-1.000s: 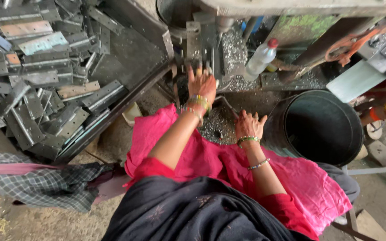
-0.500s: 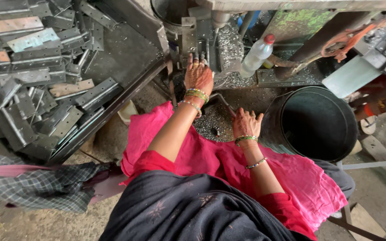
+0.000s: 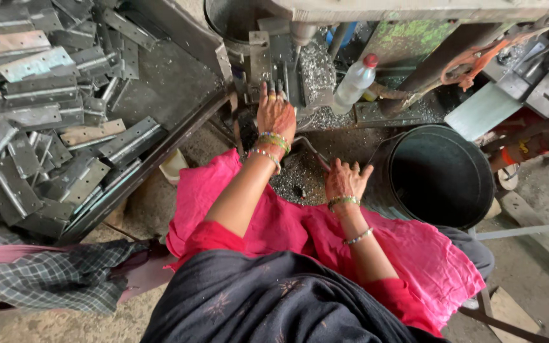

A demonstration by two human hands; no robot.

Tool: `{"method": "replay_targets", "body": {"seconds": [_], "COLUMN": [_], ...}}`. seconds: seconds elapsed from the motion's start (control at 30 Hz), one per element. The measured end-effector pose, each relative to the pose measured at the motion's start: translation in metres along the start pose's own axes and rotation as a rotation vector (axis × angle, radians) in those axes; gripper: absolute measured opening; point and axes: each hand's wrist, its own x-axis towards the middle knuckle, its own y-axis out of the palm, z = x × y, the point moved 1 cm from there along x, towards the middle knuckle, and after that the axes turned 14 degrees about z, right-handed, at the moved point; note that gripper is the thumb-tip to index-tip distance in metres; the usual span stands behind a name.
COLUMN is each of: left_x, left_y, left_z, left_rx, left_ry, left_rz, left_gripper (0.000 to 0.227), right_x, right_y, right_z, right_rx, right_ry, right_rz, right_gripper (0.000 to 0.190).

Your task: The person sits on the floor and repeatedly picks up small metal brackets from a pile. They place each bracket under a drill press, operate the lever to drill a hole, and then return the processed piece to the pile.

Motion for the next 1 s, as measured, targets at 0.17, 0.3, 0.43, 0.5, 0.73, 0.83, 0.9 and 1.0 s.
{"method": "replay_targets", "body": {"seconds": [0.17, 0.3, 0.43, 0.5, 0.73, 0.83, 0.9, 1.0], "left_x": [-0.007, 0.007, 0.002, -0.003, -0.006, -0.007, -0.007, -0.012], "left_y": [0.002, 0.000, 0.001, 0.002, 0.011, 0.015, 0.015, 0.014], "left_z": [0.001, 0.006, 0.003, 0.003, 0.008, 0.007, 0.008, 0.006], "left_rx": [-0.081, -0.070, -0.032, -0.041, -0.074, -0.071, -0.091, -0.135], "left_ry": [0.021, 0.010, 0.001, 0.018, 0.029, 0.026, 0.017, 0.024], "left_rz": [0.077, 0.043, 0.049, 0.047, -0.048, -0.034, 0.048, 0.089], "left_gripper": [0.041, 0.046, 0.051, 0.054, 0.059, 0.059, 0.055, 0.052], "right_x": [0.005, 0.003, -0.001, 0.001, 0.002, 0.007, 0.011, 0.026], "right_y": [0.005, 0.009, 0.004, 0.004, 0.007, 0.023, 0.046, 0.092], "right_z": [-0.001, -0.004, -0.002, -0.002, -0.002, -0.005, -0.007, -0.009], "right_rx": [-0.005, 0.016, 0.023, 0.007, 0.068, 0.095, 0.107, 0.359], "right_ry": [0.006, -0.016, -0.024, -0.035, -0.024, -0.009, -0.003, 0.046], "right_rz": [-0.036, -0.063, -0.011, -0.038, -0.030, -0.007, -0.058, 0.304], "right_gripper": [0.038, 0.035, 0.039, 0.035, 0.038, 0.039, 0.041, 0.051]}}
